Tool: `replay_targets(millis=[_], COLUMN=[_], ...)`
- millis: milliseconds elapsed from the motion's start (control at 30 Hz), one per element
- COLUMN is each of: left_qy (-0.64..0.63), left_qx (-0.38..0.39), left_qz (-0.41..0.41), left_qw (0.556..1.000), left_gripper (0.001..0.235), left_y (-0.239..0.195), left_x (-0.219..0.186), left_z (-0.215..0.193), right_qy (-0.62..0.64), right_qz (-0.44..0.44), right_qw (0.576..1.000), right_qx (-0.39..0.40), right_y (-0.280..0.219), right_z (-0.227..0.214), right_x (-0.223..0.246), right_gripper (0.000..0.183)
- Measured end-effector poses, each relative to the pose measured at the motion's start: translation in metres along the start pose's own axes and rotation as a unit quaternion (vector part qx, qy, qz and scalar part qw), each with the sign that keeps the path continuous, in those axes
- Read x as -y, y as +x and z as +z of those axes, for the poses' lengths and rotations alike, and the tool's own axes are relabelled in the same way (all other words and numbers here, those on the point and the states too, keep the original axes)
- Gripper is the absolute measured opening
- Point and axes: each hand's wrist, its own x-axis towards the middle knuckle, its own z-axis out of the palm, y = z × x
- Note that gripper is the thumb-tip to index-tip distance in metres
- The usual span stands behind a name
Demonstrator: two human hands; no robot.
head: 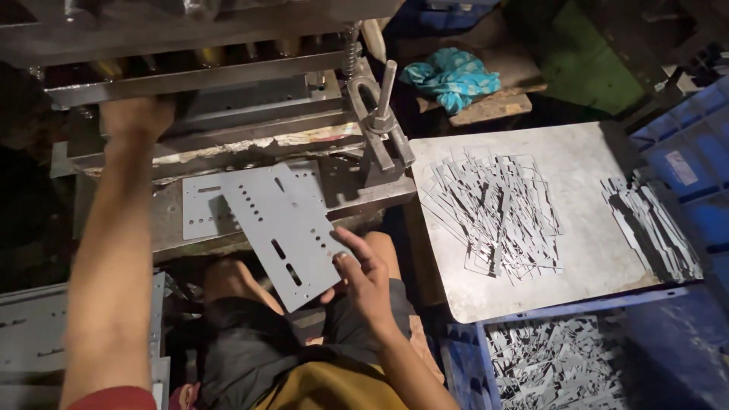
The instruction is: The recorder is operating a metal stamping or punching machine, feeding metal sheets into the die and removing the punched pieces.
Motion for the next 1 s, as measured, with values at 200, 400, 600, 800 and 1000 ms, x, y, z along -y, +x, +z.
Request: replay_targets(millis=[200, 400, 600, 800, 1000], left_qy=[0.037, -0.005, -0.013, -0.061, -0.057], left_qx=[-0.026, -0.065, -0.087, 0.003, -0.05], left_qz=[-0.013, -0.006, -0.022, -0.068, -0.029], left_qw=[0.999, 0.998, 0.996, 0.996, 0.997], left_gripper=[0.055, 0.064, 0.059, 0.044, 0.044], left_y=[0.0, 0.001, -0.01, -0.018, -0.025], left_x=[-0.014, -0.006, -0.019, -0.032, -0.042], left_z=[-0.015, 0.002, -0.023, -0.044, -0.061], right_qy=[0.004, 0.032, 0.007, 0.039, 0.028], right_qz=[0.006, 0.007, -0.003, 0.006, 0.01], right_qw=[1.0, 0.999, 1.0, 0.999, 0.999], right_qx=[0.025, 0.02, 0.025, 0.033, 0.027], right_y=[-0.009, -0.008, -0.01, -0.01, -0.008], right_z=[-0.012, -0.018, -0.021, -0.028, -0.028], right_x=[-0.019, -0.021, -0.021, -0.027, -0.026], right_gripper=[0.041, 0.041, 0.04, 0.039, 0.037])
